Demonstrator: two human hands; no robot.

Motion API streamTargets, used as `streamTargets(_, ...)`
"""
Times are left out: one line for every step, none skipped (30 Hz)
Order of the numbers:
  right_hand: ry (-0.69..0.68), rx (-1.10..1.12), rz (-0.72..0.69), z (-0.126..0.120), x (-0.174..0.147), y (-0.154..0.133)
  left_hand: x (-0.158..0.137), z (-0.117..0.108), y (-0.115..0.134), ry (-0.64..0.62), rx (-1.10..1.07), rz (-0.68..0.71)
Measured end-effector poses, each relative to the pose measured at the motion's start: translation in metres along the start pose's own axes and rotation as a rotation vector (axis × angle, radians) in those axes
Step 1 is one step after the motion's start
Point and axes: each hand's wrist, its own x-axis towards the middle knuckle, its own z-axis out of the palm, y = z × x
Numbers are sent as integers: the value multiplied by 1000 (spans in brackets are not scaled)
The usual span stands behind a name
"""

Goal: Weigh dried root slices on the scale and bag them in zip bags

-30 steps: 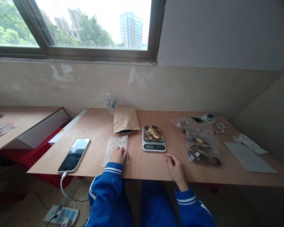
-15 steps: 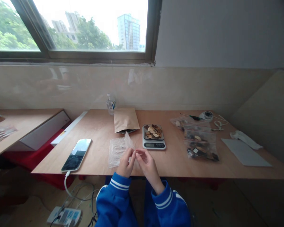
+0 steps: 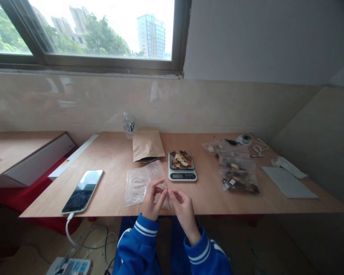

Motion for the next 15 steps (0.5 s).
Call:
streamTargets(2,-7,-1,-1,1,1,1,0,-2,-5,26,19)
streamTargets(7,-14,1,-1,2,3,1,0,-3,-1,45,41)
streamTargets(13,-21,6,-2,2,4,1,1,-5,12,57,63)
streamTargets(24,-30,10,-3,3,5,1,1,-6,32,65,81)
streamTargets(35,-40,12,-4,4,5,1,2,-7,55,70,94)
streamTargets(46,-50,9,-4,5,5,0,3,-7,76,73,103)
streamTargets(55,-61,4,-5,6,5,0,4,-8,95,71,107)
streamTargets(63,-69,-2,-5,7,4,0,5,-9,110,69,106)
streamTargets(69,-72,-10,-6,7,4,1,6,-9,115,66,104)
streamTargets(72,-69,-15,-7,8,3,1,7,-10,117,62,101)
streamTargets(75,-62,-19,-8,9,3,3,8,-10,115,58,99)
streamTargets(79,-56,-22,-10,10,3,4,9,-10,110,54,99)
streamTargets(84,-51,-26,-12,11,3,6,9,-9,103,53,99)
streamTargets(88,-50,-31,-14,11,3,8,9,-9,93,51,101)
streamTargets(89,-52,-34,-16,12,3,10,10,-8,84,50,102)
